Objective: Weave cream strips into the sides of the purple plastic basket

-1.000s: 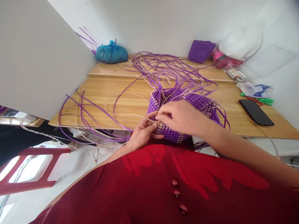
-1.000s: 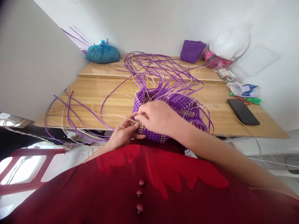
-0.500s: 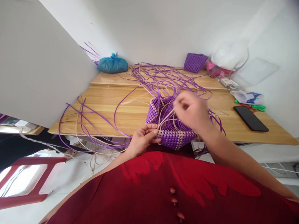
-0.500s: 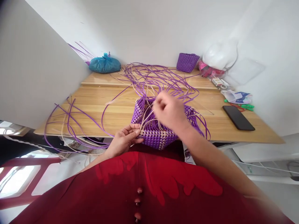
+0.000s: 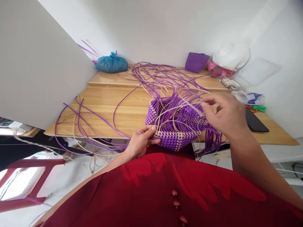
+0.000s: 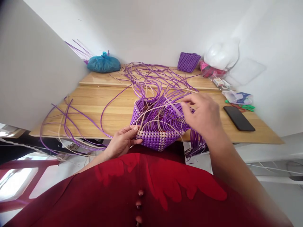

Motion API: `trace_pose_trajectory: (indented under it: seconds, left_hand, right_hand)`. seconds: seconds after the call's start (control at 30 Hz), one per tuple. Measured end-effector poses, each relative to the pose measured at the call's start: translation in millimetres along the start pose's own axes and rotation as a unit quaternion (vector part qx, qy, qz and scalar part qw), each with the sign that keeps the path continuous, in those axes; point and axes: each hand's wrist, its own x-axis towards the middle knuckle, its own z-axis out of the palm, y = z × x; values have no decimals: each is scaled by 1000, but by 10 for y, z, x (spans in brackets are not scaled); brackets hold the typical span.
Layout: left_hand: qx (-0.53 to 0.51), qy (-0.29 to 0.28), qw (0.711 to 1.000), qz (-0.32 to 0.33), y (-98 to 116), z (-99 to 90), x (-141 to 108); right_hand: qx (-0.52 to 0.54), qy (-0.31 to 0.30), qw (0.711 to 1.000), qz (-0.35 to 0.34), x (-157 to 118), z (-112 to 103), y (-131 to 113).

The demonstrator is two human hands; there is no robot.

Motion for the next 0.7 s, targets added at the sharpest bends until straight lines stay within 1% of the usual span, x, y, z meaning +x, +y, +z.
trace_pose_trajectory:
  seconds: [0.03, 0.1, 0.17, 0.2, 0.23, 0.27, 0.3, 0.37, 0.4, 0.43, 0.47, 0.5, 0.53, 0.57, 0.6, 0.63, 0.67, 0.7]
  left_hand:
    - [1, -1, 1000, 2, -4, -3, 1]
    - [3, -6, 1000, 3, -8, -11, 0]
    - [7, -9, 1000, -3, -6, -22, -2]
    - [9, -10, 1000, -8, -3, -28, -2]
    - [10, -11, 1000, -13, 0, -34, -2]
    - [11, -14, 1000, -18, 3, -41, -1]
    - [12, -20, 1000, -22, 6, -47, 1]
    - [16, -32, 999, -27, 5, -62, 7]
    - [19, -38, 999, -28, 1, -71, 11]
    - [23, -43, 998, -28, -5, -81, 15]
    - [28, -47, 998, -28, -13, -91, 20]
    - [31, -50, 998, -29, -21, -101, 25]
    - [33, -51, 998, -32, -28, -111, 29]
    - [35, -50, 997, -39, -34, -119, 31]
    - [36, -45, 997, -48, -36, -125, 32]
    - [37, -38, 997, -57, -35, -129, 31]
    - [37, -30, 997, -66, -31, -130, 28]
    - [37, -24, 996, -72, -24, -129, 25]
  right_hand:
    - [31, -29, 999, -21, -11, 35, -150]
    - [28, -142, 989, -32, -35, 124, -327]
    - [-22, -253, 967, -30, -33, 206, -350]
    - [-49, -286, 957, -29, -6, 232, -319]
    - [-70, -300, 951, -30, 47, 244, -271]
    - [-82, -295, 951, -29, 128, 245, -213]
    - [-87, -276, 957, -23, 242, 236, -150]
    - [-82, -225, 971, -1, 558, 213, -15]
    - [-75, -215, 974, 8, 755, 205, 60]
    - [-80, -202, 976, 14, 974, 202, 142]
    - [-107, -182, 977, 10, 1209, 200, 234]
    - [-156, -163, 974, -6, 1457, 196, 337]
    - [-222, -137, 965, -10, 1712, 186, 452]
    - [-267, -112, 957, -25, 1968, 169, 576]
    - [-281, -90, 954, -50, 2218, 148, 708]
    - [-292, -78, 952, -56, 2453, 126, 845]
    - [-299, -77, 948, -70, 2662, 112, 982]
    - [-306, -81, 946, -65, 2837, 111, 1114]
